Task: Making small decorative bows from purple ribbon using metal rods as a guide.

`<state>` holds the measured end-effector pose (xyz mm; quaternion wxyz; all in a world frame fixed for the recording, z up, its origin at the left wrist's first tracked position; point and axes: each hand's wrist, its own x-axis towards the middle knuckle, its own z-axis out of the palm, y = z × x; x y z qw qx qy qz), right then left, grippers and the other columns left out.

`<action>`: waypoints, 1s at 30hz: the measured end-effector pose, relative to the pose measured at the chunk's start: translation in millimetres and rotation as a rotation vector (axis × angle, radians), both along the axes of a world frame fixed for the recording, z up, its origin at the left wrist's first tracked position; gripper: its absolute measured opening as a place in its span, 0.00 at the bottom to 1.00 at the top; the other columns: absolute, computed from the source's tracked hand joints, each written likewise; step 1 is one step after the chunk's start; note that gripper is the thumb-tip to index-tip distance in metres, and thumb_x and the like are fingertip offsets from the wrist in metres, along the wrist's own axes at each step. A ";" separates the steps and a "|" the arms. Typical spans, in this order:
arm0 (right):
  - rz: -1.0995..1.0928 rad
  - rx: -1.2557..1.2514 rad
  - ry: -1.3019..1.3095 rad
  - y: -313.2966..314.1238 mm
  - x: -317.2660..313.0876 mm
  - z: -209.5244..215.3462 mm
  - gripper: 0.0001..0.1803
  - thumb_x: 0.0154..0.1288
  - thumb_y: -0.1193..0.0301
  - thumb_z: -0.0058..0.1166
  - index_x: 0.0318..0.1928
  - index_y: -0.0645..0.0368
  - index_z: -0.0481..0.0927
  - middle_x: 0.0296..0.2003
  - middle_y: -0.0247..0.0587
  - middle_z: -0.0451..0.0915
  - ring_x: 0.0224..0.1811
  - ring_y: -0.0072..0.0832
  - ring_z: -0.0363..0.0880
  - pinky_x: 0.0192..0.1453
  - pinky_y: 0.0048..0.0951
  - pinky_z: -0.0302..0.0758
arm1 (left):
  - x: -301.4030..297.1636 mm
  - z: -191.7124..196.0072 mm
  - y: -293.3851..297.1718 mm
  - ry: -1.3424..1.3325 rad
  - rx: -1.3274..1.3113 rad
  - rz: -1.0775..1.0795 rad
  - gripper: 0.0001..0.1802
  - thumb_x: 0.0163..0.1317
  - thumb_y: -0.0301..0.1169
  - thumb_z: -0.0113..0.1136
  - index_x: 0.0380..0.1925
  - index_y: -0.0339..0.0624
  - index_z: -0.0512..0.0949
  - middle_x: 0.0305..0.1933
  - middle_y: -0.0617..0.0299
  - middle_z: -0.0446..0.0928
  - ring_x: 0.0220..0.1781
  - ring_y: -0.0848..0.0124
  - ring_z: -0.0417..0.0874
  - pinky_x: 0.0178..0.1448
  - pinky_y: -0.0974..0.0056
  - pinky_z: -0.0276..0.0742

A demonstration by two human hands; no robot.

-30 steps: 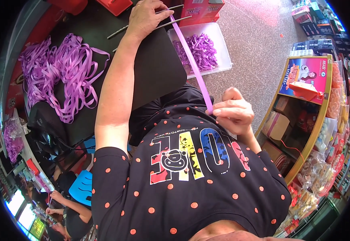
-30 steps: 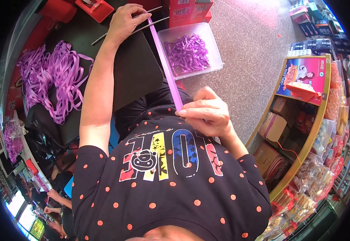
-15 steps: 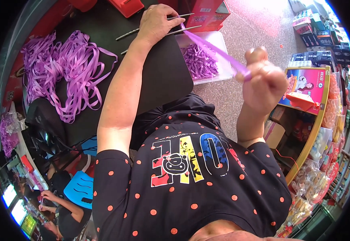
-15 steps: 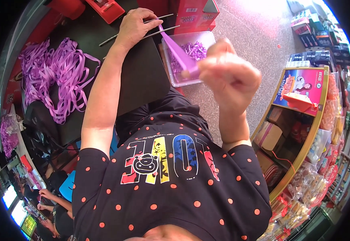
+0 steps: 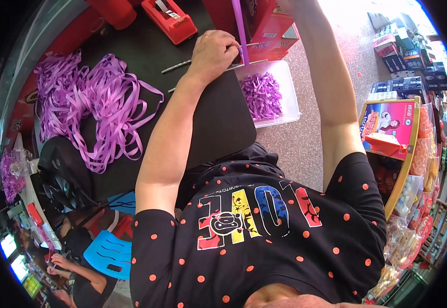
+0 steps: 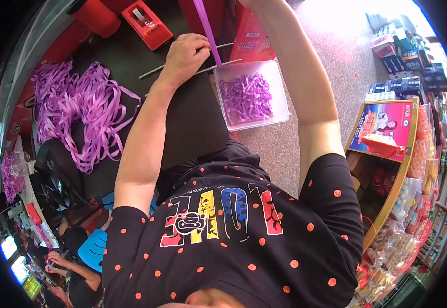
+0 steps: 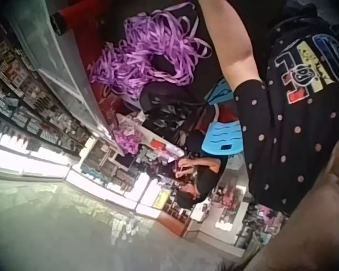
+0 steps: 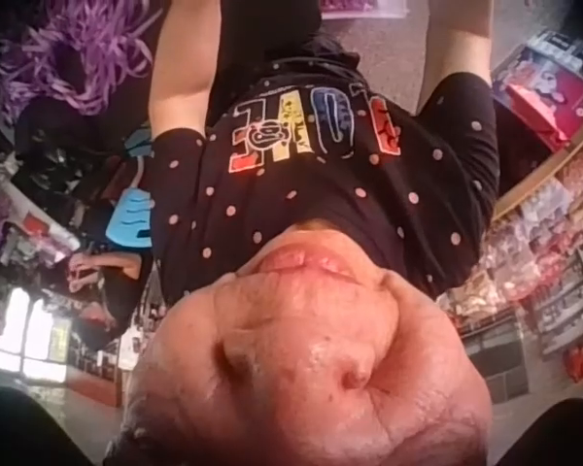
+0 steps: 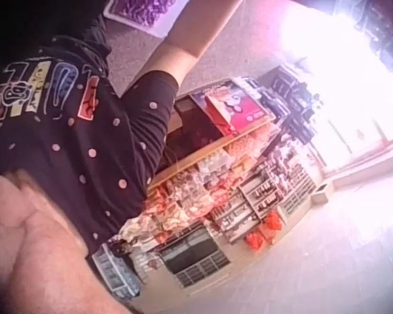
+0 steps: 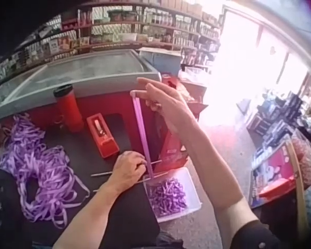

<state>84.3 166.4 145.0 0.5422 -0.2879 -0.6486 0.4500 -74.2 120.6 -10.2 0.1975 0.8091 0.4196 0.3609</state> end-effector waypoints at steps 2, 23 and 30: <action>0.098 -0.219 0.126 29.4 8.9 -14.3 0.21 0.74 0.58 0.42 0.59 0.55 0.72 0.43 0.42 0.83 0.31 0.13 0.72 0.35 0.15 0.66 | -0.9 1.4 -1.6 0.021 -0.005 -0.016 0.10 0.49 0.31 0.57 0.29 0.43 0.85 0.42 0.64 0.80 0.53 0.62 0.74 0.61 0.56 0.65; 0.077 -0.899 0.285 80.7 17.8 -284.2 0.31 0.74 0.47 0.30 0.66 0.56 0.62 0.48 0.49 0.80 0.44 0.28 0.77 0.49 0.27 0.71 | 3.5 6.2 -3.8 -0.026 0.011 0.034 0.10 0.47 0.23 0.59 0.32 0.43 0.84 0.48 0.59 0.77 0.50 0.59 0.76 0.54 0.59 0.72; -0.155 -0.490 -0.121 -88.6 45.3 -323.0 0.26 0.75 0.55 0.34 0.62 0.60 0.69 0.46 0.42 0.81 0.50 0.28 0.77 0.58 0.31 0.70 | 1.6 4.4 -3.8 -0.032 -0.013 0.024 0.12 0.48 0.22 0.58 0.34 0.43 0.85 0.50 0.58 0.77 0.51 0.60 0.76 0.50 0.62 0.74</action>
